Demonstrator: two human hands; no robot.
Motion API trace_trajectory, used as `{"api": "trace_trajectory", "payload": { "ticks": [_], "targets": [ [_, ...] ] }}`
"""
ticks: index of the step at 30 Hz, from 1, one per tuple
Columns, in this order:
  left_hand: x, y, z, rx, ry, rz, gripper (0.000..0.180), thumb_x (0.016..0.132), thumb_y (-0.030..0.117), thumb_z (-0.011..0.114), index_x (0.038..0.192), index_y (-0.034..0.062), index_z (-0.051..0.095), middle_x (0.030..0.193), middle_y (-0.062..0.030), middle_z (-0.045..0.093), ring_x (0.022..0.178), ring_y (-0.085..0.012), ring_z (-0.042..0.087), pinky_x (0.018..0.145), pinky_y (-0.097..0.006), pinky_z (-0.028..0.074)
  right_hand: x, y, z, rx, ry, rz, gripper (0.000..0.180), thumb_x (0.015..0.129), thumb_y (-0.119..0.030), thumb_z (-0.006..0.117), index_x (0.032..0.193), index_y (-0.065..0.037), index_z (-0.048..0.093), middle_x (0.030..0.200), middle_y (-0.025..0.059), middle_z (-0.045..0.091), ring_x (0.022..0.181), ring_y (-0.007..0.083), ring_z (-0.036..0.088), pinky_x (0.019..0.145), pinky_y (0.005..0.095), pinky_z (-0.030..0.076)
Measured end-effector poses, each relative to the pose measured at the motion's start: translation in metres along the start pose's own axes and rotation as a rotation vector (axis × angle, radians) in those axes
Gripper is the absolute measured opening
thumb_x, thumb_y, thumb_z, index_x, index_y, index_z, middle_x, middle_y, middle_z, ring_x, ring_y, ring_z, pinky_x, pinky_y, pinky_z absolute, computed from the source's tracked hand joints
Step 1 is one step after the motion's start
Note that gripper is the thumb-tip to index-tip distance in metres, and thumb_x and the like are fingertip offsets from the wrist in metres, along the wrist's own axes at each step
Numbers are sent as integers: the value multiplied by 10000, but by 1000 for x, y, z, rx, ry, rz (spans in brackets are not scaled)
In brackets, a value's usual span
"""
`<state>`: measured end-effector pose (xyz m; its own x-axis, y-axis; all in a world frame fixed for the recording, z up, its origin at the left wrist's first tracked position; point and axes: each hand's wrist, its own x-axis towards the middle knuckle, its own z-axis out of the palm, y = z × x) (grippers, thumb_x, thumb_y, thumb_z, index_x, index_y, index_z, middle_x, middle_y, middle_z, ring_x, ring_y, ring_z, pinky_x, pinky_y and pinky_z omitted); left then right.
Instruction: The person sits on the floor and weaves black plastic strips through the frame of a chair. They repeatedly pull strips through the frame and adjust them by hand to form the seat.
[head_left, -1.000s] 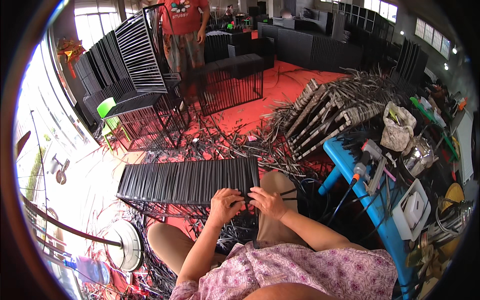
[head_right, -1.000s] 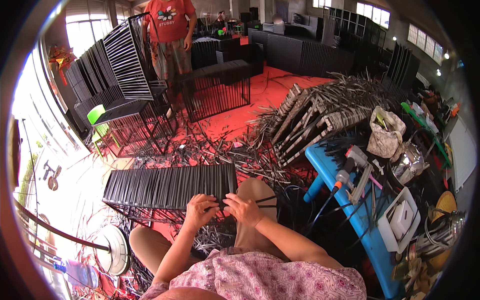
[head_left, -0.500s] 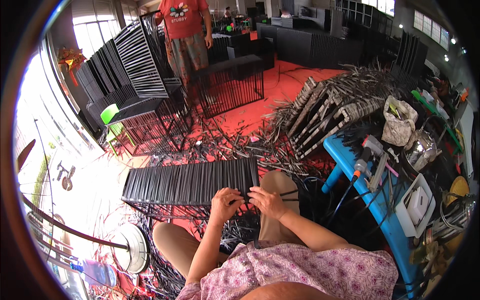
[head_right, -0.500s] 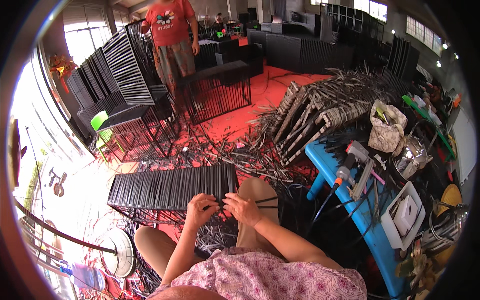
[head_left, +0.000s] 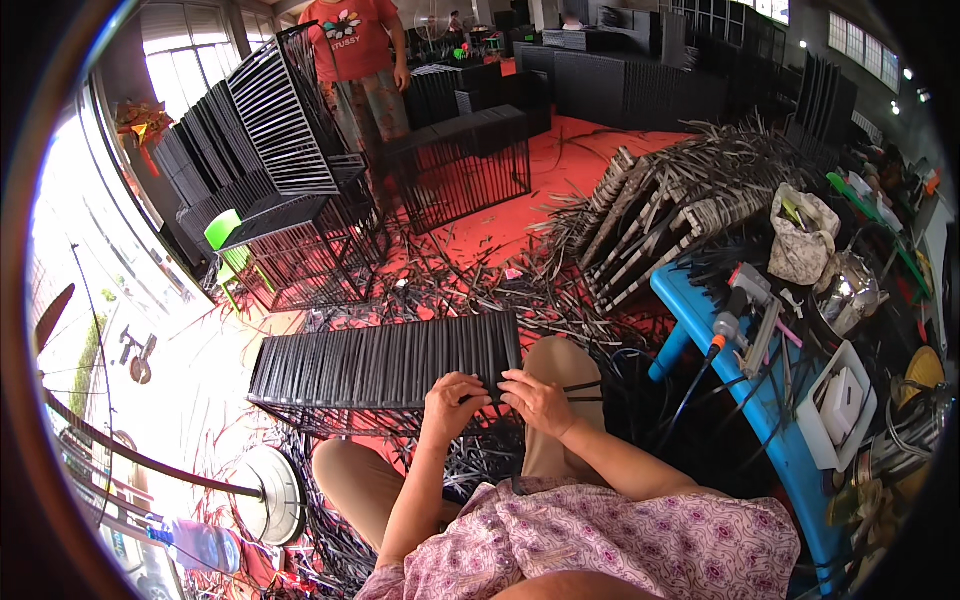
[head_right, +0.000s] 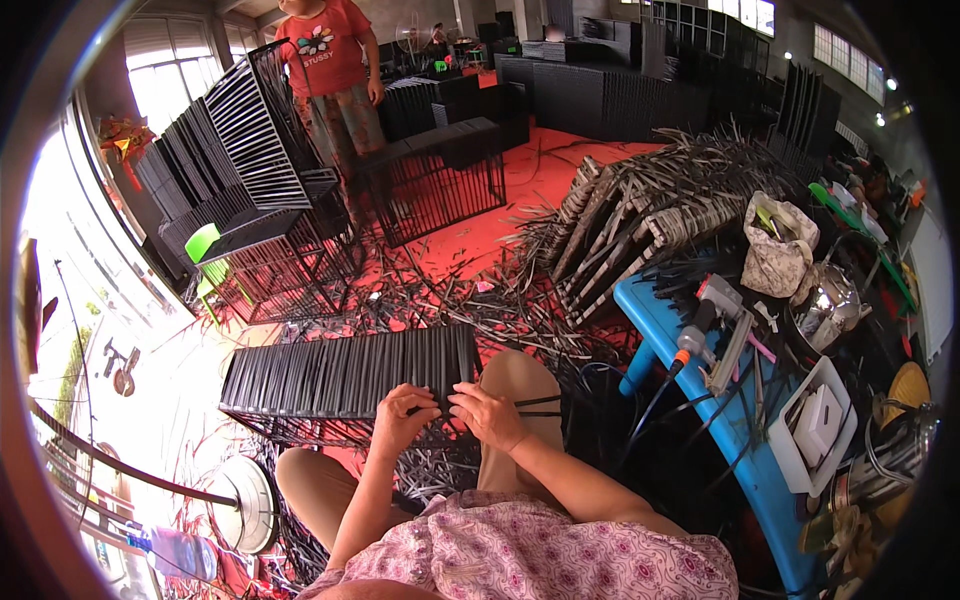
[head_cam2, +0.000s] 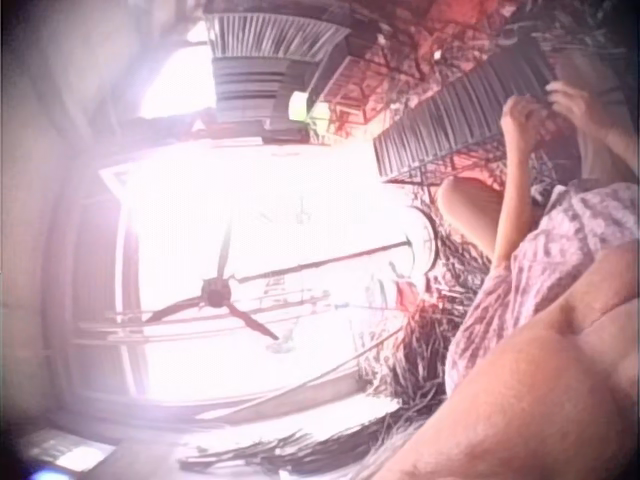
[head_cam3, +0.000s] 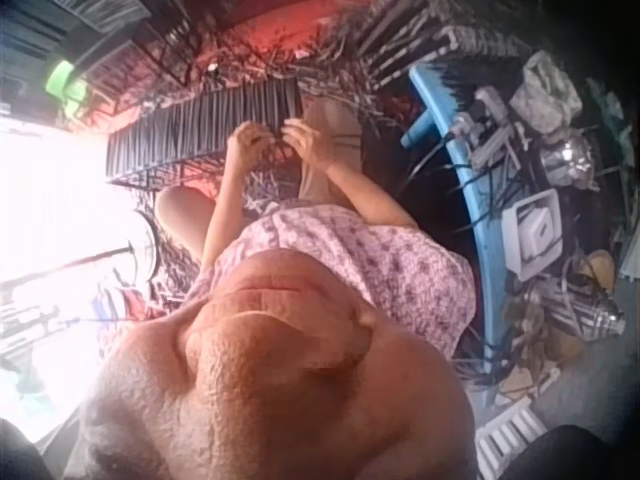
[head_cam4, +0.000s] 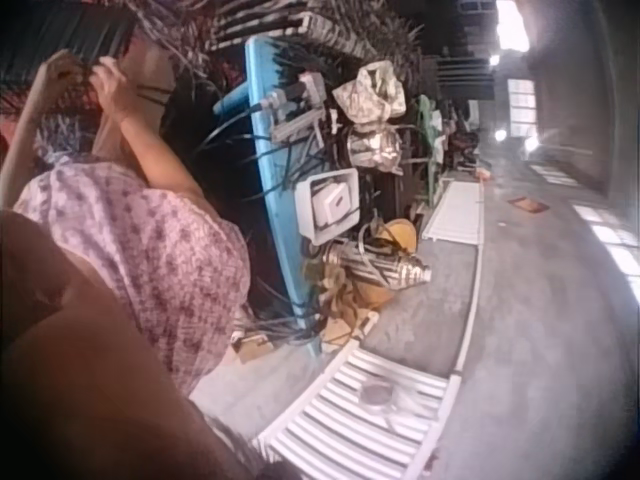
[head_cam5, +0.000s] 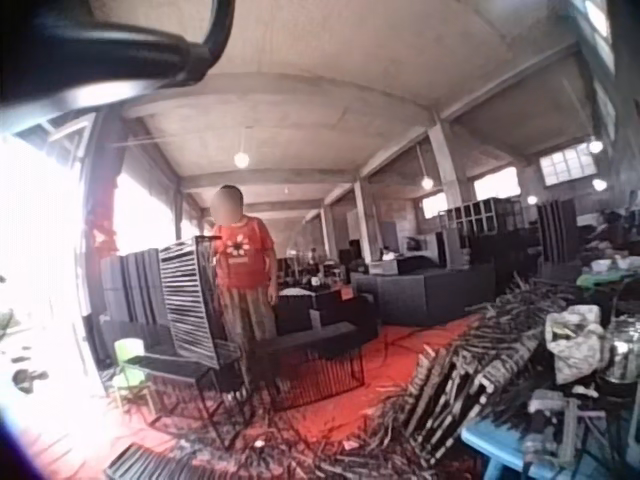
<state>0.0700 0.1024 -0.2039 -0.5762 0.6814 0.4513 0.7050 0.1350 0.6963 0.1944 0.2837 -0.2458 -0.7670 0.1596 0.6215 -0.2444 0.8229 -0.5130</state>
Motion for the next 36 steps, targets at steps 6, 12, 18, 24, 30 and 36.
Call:
{"api": "trace_trajectory", "payload": {
  "ticks": [6,12,18,24,30,36],
  "targets": [
    [-1,0,1,26,39,36,175,729,166,849,859,64,791,949,-91,750,931,-271,719,854,-382,550,-1,0,2,-5,33,-15,233,959,-286,701,1129,-128,726,1239,40,689,958,257,737,748,386,610],
    [-3,1,0,15,52,53,178,722,152,851,860,58,789,951,-95,749,929,-274,718,853,-386,544,-2,-1,4,-2,54,-32,242,964,-294,695,1131,-122,721,1240,37,688,973,254,733,752,380,607],
    [-4,6,0,17,44,33,180,721,148,849,856,48,785,944,-101,747,944,-279,719,857,-389,544,-3,-1,4,-10,50,-30,233,965,-286,692,1125,-117,716,1235,41,683,962,255,731,750,380,603],
    [-3,2,2,-1,37,21,175,723,152,851,847,47,783,933,-101,746,960,-276,724,870,-388,550,-2,0,3,6,62,-49,224,957,-266,703,1119,-112,715,1231,46,681,944,258,730,760,383,600],
    [-4,-6,5,-102,38,-13,160,716,118,861,843,51,790,919,-92,740,978,-267,730,851,-371,571,-5,-1,5,31,51,-3,222,948,-257,714,1119,-118,736,1236,48,699,980,268,733,781,379,607],
    [-2,0,3,-16,10,-23,182,712,129,864,848,36,787,929,-106,736,961,-266,722,838,-366,563,-2,2,3,50,24,17,194,938,-226,726,1085,-103,750,1226,62,705,947,276,739,778,384,609]
  ]
}}
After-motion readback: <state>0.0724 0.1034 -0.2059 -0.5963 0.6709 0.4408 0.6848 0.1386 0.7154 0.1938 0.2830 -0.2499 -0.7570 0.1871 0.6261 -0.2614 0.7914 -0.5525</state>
